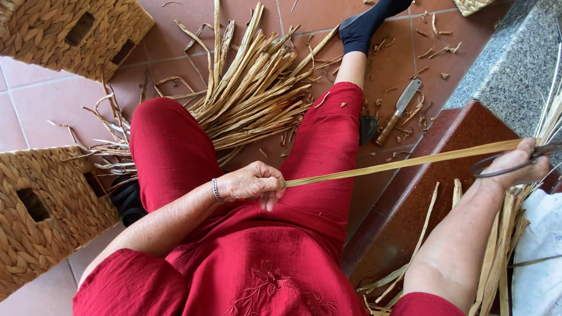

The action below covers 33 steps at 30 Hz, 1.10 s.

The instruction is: The person sits on the floor and uses shears to trim and split dried plant stalks. They repeatedly pick up stalks, trim the ends, and place the processed pieces into a pile on the floor.

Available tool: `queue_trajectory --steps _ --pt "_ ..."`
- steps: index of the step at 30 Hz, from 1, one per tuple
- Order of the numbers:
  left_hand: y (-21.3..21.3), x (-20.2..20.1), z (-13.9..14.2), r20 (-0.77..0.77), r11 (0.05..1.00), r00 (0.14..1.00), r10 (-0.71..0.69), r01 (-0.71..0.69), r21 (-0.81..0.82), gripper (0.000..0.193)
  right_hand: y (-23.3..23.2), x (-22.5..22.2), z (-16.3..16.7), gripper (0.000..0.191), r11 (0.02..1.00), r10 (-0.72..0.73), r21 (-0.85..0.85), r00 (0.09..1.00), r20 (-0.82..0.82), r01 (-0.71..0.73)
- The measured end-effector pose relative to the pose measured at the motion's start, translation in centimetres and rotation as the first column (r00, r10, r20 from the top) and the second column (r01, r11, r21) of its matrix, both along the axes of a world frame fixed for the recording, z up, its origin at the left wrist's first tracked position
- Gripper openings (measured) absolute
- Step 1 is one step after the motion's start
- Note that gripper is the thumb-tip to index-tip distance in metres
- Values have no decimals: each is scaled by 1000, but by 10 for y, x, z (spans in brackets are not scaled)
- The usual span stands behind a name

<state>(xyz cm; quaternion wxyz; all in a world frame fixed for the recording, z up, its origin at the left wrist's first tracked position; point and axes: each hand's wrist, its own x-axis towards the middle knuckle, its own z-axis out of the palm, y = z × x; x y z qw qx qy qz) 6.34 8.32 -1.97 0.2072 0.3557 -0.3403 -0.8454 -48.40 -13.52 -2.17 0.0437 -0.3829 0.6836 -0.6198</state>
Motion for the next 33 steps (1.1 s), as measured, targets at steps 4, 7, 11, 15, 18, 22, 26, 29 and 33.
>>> queue_trajectory --steps 4,7,11,15,18,22,26,29,33 --pt "1 4 2 -7 998 1000 -24 25 55 29 3 -11 -4 19 1000 4 16 984 -178 -2" --pt "-2 3 3 12 995 1000 12 -13 99 28 0 -7 -7 18 1000 -26 3 978 -207 27" --pt "-4 8 3 -194 975 957 215 -198 102 34 7 6 -6 29 961 89 265 996 -25 -79" --pt "-10 2 2 -280 950 910 304 -268 160 28 31 45 11 21 916 293 337 938 -187 -219" --pt "-19 -7 5 -425 943 847 320 -239 234 39 57 94 22 19 813 454 444 887 -81 -376" --pt "-24 -8 17 -572 937 743 347 -248 247 43 102 155 35 45 556 655 457 704 274 -695" --pt "-22 -17 22 -321 909 857 403 -416 31 41 139 211 43 67 203 840 320 333 429 -925" --pt "-20 -24 19 -171 893 908 383 -411 -182 39 159 239 60 68 146 940 462 267 210 -875" --pt "-17 -34 21 -58 864 906 420 -418 -280 34 166 256 84 64 254 967 566 196 -162 -784"
